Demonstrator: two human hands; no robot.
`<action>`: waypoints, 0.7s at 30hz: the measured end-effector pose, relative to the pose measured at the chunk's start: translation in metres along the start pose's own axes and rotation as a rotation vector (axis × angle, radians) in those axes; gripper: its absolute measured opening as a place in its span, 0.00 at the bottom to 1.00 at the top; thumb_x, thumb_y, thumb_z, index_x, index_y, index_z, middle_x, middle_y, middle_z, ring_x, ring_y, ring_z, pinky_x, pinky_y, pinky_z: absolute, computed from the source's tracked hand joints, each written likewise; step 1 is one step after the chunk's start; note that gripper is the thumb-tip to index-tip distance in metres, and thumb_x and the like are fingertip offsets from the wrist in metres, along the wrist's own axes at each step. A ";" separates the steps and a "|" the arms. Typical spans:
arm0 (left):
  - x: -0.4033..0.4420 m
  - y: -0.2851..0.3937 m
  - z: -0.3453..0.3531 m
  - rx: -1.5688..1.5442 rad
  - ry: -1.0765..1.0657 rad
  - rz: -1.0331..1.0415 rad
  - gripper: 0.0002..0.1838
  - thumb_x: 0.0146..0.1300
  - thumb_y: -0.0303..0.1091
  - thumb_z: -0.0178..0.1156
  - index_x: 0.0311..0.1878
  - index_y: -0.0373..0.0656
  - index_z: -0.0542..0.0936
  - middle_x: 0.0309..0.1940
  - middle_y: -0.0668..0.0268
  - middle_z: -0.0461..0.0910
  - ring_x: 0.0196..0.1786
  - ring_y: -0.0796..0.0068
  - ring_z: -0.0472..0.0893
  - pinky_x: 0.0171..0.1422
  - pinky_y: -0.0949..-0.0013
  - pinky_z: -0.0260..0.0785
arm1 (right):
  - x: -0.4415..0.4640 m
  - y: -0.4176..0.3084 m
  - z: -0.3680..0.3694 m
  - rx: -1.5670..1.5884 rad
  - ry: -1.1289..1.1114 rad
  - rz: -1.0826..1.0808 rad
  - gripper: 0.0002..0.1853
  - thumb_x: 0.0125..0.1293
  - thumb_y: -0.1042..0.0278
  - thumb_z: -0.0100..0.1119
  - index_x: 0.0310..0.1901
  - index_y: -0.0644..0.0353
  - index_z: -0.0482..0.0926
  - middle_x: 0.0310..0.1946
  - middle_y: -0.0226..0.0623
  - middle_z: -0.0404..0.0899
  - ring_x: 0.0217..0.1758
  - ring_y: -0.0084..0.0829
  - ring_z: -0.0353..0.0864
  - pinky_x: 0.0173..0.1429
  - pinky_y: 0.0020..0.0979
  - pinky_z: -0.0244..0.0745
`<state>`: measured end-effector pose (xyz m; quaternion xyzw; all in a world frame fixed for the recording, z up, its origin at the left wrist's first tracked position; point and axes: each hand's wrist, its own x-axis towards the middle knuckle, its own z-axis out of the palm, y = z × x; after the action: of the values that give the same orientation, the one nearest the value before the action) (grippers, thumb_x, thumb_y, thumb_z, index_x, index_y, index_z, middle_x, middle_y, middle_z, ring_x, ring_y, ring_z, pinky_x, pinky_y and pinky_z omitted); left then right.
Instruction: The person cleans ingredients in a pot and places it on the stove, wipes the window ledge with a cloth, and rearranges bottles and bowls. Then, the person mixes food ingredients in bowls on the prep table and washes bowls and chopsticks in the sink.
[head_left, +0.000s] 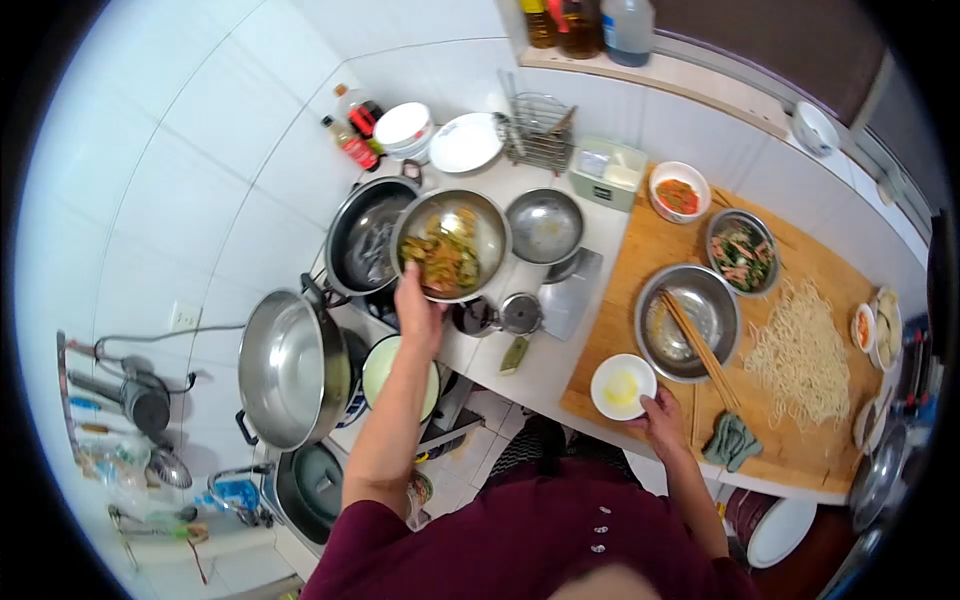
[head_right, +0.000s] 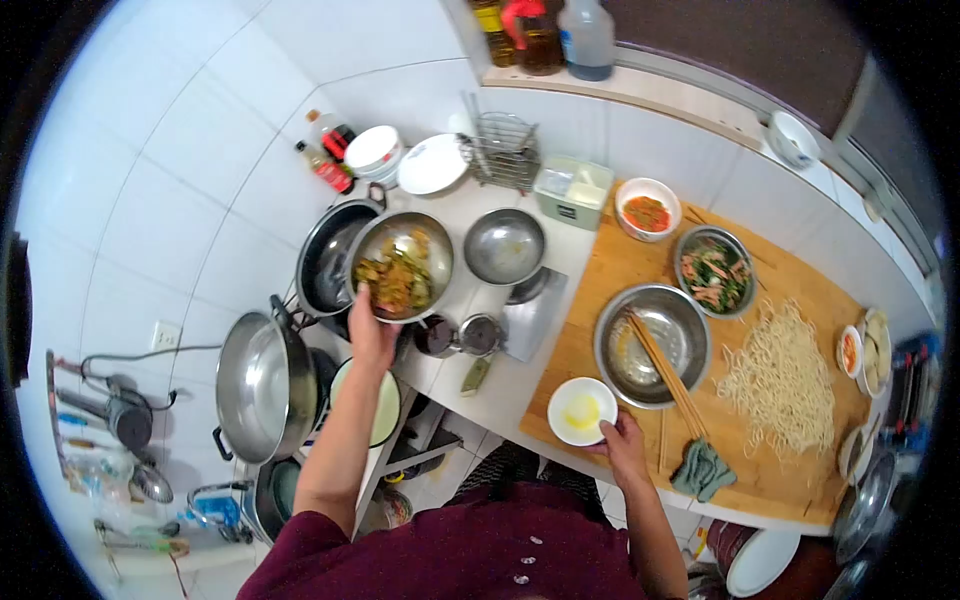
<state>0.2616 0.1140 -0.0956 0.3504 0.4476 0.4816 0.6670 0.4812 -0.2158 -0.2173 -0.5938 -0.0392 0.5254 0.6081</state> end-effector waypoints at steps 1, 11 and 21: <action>-0.004 -0.008 -0.009 -0.008 -0.011 -0.012 0.18 0.69 0.47 0.47 0.48 0.42 0.72 0.38 0.66 0.80 0.34 0.78 0.80 0.30 0.77 0.71 | 0.001 0.002 0.000 -0.013 -0.026 0.006 0.17 0.66 0.74 0.47 0.55 0.70 0.65 0.46 0.44 0.74 0.43 0.35 0.80 0.38 0.34 0.85; -0.073 -0.036 -0.040 -0.091 0.014 -0.223 0.22 0.70 0.47 0.44 0.55 0.39 0.69 0.48 0.61 0.77 0.47 0.71 0.80 0.47 0.68 0.77 | 0.003 0.002 -0.004 -0.167 -0.046 -0.039 0.20 0.67 0.70 0.48 0.58 0.68 0.63 0.43 0.45 0.76 0.35 0.36 0.83 0.31 0.31 0.84; -0.089 -0.007 -0.059 -0.158 0.118 -0.087 0.22 0.70 0.49 0.45 0.52 0.38 0.69 0.43 0.61 0.78 0.41 0.71 0.81 0.39 0.69 0.77 | -0.001 0.005 -0.005 -0.194 -0.095 0.039 0.22 0.67 0.71 0.46 0.61 0.66 0.58 0.39 0.46 0.77 0.31 0.35 0.83 0.27 0.31 0.83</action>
<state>0.1965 0.0289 -0.0992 0.2477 0.4616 0.5059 0.6853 0.4810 -0.2205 -0.2222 -0.6247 -0.1072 0.5585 0.5351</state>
